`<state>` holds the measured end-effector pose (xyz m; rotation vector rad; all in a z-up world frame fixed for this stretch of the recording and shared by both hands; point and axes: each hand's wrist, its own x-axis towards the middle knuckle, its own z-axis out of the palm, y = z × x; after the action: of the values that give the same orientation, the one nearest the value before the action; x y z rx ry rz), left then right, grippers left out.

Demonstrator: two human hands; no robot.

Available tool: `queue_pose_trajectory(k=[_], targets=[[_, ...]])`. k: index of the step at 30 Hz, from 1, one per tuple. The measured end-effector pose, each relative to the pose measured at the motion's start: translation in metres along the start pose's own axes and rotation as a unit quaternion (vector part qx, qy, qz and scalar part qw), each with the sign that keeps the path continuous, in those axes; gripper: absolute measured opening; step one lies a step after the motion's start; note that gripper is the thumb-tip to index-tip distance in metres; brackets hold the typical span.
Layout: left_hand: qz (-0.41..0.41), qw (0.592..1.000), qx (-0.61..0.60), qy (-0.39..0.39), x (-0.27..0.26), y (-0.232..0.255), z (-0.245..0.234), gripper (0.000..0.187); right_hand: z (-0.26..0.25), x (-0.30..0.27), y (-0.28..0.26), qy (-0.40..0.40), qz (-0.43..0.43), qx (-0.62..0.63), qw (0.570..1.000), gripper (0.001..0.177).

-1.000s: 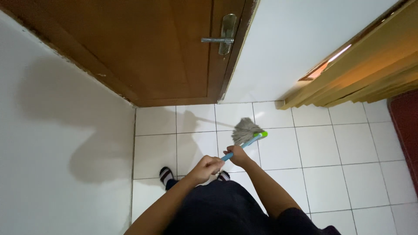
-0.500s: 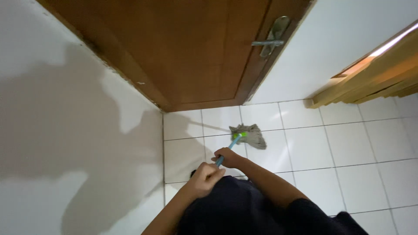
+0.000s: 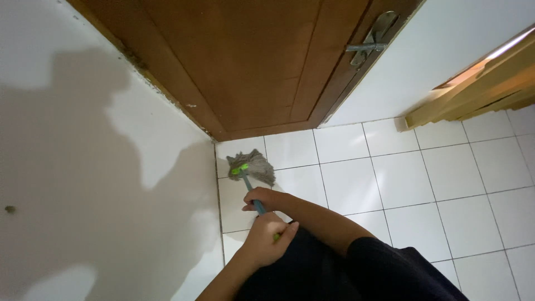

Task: The person mops a tiled entryway floor using a string mop with a blue handle and green connector. They move the mop back and forth across the tiles in a repetitive pattern, covering the area near a wooden door and a small plastic stool.

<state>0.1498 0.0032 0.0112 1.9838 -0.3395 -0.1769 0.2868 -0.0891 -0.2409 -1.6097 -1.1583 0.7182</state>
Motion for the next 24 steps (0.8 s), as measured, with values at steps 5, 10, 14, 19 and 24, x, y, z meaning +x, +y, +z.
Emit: queue_pose_trajectory(k=[5,10,14,19,24], targets=[[0.035,0.997,-0.029,-0.058,0.021,0.021,0.000,0.052,-0.011,-0.016,0.020,-0.013,0.039,-0.093,0.995,0.052],[0.087,0.994,-0.047,-0.056,0.063,0.030,0.023,0.043,-0.054,-0.063,0.052,0.054,0.032,-0.163,0.985,0.027],[0.105,0.984,-0.061,-0.131,0.123,0.043,0.055,0.049,-0.118,-0.113,0.057,0.073,0.073,-0.130,0.986,0.031],[0.134,0.972,-0.098,-0.165,0.189,0.038,0.119,0.057,-0.181,-0.201,0.095,0.164,0.070,-0.088,0.980,0.027],[0.216,0.946,-0.203,-0.127,0.244,0.011,0.191,0.060,-0.231,-0.292,0.149,0.225,0.156,-0.134,0.952,0.052]])
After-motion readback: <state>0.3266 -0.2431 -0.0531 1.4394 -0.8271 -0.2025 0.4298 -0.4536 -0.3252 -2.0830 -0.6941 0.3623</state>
